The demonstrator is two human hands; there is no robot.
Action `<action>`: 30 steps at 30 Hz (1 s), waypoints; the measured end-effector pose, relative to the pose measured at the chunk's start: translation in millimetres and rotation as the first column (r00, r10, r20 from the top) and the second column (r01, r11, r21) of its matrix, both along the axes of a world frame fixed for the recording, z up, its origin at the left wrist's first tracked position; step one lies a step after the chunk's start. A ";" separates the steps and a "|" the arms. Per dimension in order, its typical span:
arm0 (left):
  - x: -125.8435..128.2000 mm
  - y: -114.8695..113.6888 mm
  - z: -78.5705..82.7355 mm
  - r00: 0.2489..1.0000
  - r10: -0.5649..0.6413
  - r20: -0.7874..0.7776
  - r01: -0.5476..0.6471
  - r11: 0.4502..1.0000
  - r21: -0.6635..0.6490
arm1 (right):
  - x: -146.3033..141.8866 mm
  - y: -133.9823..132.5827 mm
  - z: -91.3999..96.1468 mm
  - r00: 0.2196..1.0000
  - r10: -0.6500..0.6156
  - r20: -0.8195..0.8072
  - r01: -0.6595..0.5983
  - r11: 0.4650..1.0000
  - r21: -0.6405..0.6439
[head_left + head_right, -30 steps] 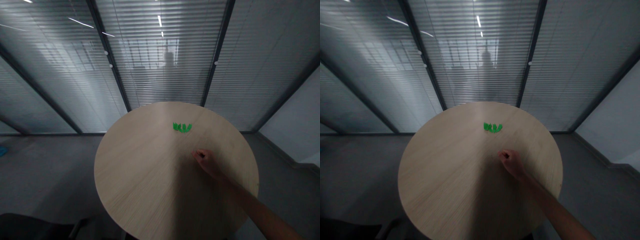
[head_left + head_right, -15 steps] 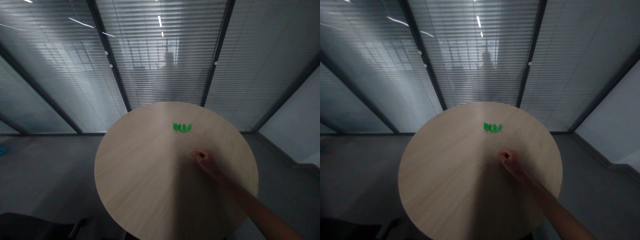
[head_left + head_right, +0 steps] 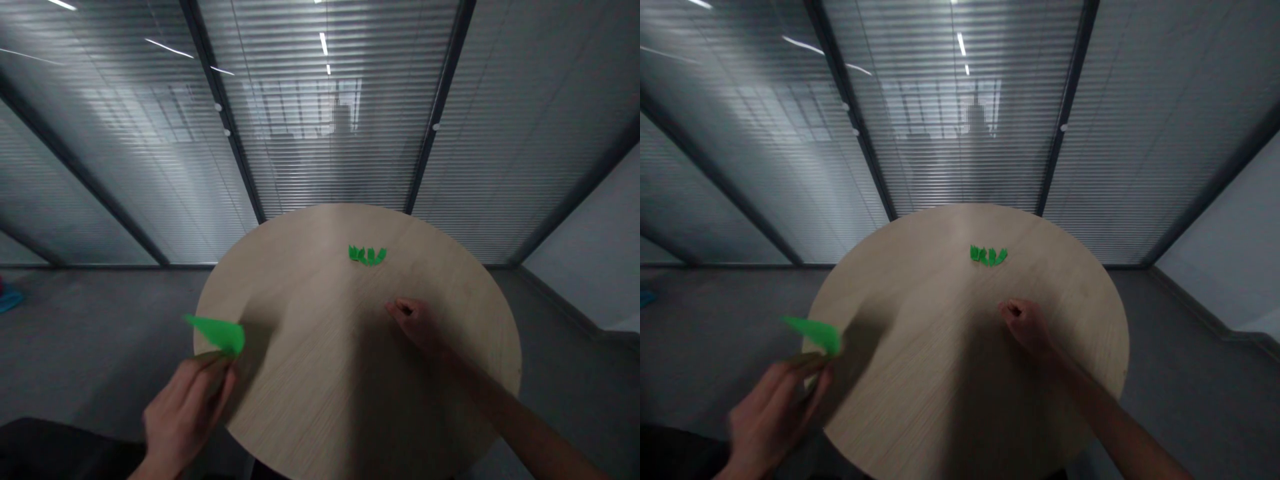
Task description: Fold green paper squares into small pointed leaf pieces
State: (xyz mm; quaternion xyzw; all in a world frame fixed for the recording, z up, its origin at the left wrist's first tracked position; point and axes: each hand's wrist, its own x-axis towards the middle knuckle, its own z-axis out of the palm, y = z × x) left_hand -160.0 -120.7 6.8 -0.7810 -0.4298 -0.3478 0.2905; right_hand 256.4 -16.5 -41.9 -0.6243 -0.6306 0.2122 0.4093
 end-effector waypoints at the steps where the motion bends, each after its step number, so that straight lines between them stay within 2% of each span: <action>1: 15.9 17.6 -0.2 0.996 -0.050 -0.075 0.050 0.999 -0.005 | 0.1 -0.2 0.6 1.000 0.000 0.002 0.000 1.000 0.002; 3: 51.2 47.6 0.5 0.969 -0.180 -0.169 0.163 0.980 -0.112 | 0.0 -0.4 1.8 1.000 0.002 0.005 -0.002 1.000 0.005; 6: 99.1 78.5 -1.8 0.900 -0.330 -0.284 0.280 0.938 -0.205 | -0.1 0.5 2.2 1.000 0.002 0.007 -0.002 1.000 0.013; 10: 134.8 102.7 -14.9 0.817 -0.445 -0.367 0.350 0.888 -0.299 | 0.6 2.8 -0.8 1.000 -0.002 0.006 0.001 1.000 0.025; 14: 143.5 111.6 -23.1 0.783 -0.514 -0.350 0.374 0.839 -0.395 | 0.9 3.7 -3.4 1.000 -0.001 0.007 0.001 1.000 0.024; 21: 137.5 110.3 -23.9 0.745 -0.625 -0.233 0.469 0.740 -0.483 | 0.0 2.4 -1.2 1.000 -0.003 0.006 0.003 1.000 0.024; 25: 135.4 110.3 -23.9 0.740 -0.644 -0.193 0.504 0.722 -0.475 | 0.6 3.1 -2.5 1.000 -0.003 0.006 0.003 1.000 0.028; 30: 136.1 110.3 -24.6 0.735 -0.643 -0.217 0.506 0.732 -0.455 | 2.1 4.8 -6.6 1.000 -0.003 0.013 0.002 0.999 0.034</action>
